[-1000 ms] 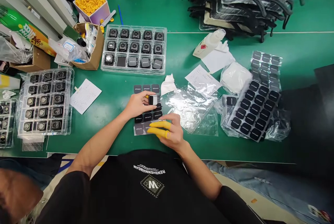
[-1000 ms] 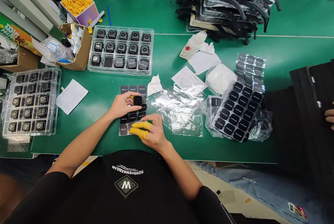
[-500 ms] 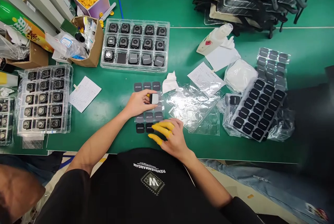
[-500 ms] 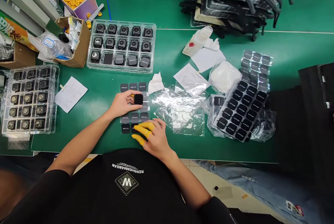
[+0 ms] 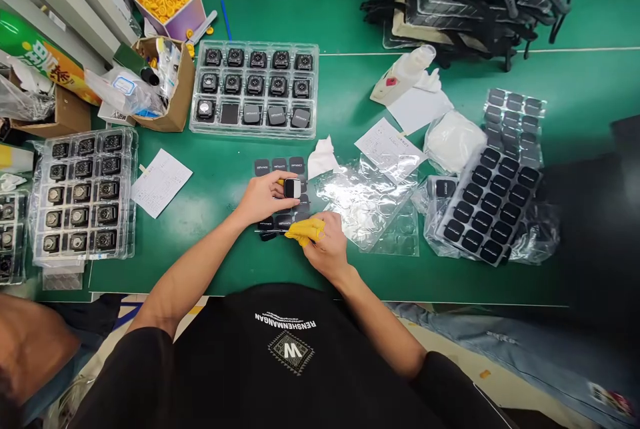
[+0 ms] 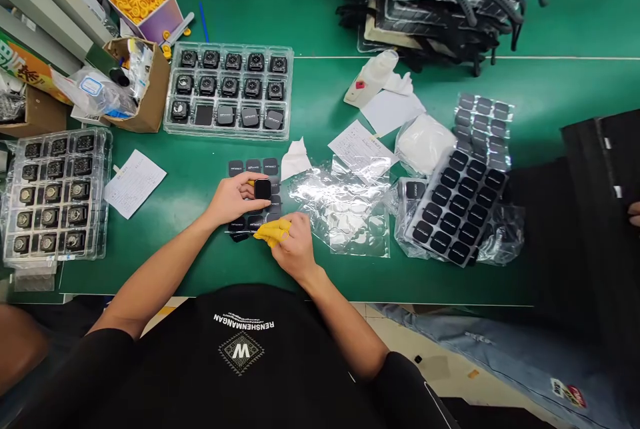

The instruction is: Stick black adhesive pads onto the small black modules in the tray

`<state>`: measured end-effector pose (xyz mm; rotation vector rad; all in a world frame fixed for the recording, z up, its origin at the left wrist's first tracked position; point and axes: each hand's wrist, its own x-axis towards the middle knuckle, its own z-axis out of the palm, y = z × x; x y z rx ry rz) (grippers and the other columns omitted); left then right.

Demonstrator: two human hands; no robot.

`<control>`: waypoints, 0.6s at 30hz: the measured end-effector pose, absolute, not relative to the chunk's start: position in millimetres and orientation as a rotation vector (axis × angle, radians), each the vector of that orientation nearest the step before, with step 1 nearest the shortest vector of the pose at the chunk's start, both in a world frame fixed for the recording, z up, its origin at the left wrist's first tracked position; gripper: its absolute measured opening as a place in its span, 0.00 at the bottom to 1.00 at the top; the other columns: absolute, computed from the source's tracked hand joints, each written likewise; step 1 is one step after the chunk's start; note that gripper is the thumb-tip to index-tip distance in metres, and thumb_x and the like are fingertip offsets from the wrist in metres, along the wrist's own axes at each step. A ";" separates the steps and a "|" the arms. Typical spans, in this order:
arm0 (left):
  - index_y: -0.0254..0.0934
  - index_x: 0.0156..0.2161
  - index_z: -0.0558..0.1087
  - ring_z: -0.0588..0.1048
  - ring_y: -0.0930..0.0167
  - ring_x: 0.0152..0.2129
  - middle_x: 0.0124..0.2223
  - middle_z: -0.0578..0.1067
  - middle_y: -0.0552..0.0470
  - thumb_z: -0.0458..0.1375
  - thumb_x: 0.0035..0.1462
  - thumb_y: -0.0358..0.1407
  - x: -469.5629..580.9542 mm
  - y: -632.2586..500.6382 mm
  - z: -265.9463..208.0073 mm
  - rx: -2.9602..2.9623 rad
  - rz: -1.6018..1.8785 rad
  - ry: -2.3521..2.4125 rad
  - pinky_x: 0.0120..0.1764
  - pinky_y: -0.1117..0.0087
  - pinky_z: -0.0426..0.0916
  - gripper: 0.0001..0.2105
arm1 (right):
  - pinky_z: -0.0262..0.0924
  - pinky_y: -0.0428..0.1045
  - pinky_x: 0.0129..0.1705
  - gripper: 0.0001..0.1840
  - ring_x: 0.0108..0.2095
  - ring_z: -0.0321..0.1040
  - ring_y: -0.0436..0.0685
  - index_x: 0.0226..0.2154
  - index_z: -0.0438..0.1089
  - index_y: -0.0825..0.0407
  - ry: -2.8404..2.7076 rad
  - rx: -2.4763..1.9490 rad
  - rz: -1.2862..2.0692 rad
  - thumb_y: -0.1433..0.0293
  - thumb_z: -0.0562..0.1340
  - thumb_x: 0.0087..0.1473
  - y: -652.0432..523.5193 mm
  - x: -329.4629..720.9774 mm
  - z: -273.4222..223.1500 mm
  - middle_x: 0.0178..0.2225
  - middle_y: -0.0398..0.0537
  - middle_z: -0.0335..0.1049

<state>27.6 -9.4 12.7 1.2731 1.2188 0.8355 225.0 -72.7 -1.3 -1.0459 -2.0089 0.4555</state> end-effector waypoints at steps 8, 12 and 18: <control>0.35 0.55 0.76 0.79 0.72 0.29 0.32 0.81 0.53 0.73 0.47 0.36 27.2 -8.1 10.6 1.286 0.824 1.219 0.36 0.73 0.74 0.28 | 0.59 0.63 0.50 0.18 0.43 0.75 0.60 0.37 0.78 0.33 -2.151 -0.766 0.567 0.77 0.67 0.57 -79.9 241.1 48.5 0.37 0.35 0.84; 0.36 0.55 0.77 0.79 0.72 0.29 0.32 0.81 0.53 0.73 0.47 0.37 26.4 -7.9 7.1 1.322 0.821 1.220 0.35 0.72 0.75 0.28 | 0.68 0.58 0.38 0.05 0.35 0.73 0.58 0.30 0.79 0.39 -1.747 -0.758 1.348 0.65 0.69 0.58 -62.7 249.3 75.5 0.31 0.42 0.79; 0.37 0.54 0.79 0.82 0.68 0.32 0.35 0.83 0.51 0.73 0.46 0.36 27.2 -9.2 6.3 1.401 0.829 1.221 0.39 0.69 0.78 0.27 | 0.73 0.59 0.42 0.23 0.35 0.73 0.59 0.28 0.78 0.46 -1.053 -1.486 1.560 0.52 0.80 0.31 6.8 231.2 35.3 0.31 0.45 0.77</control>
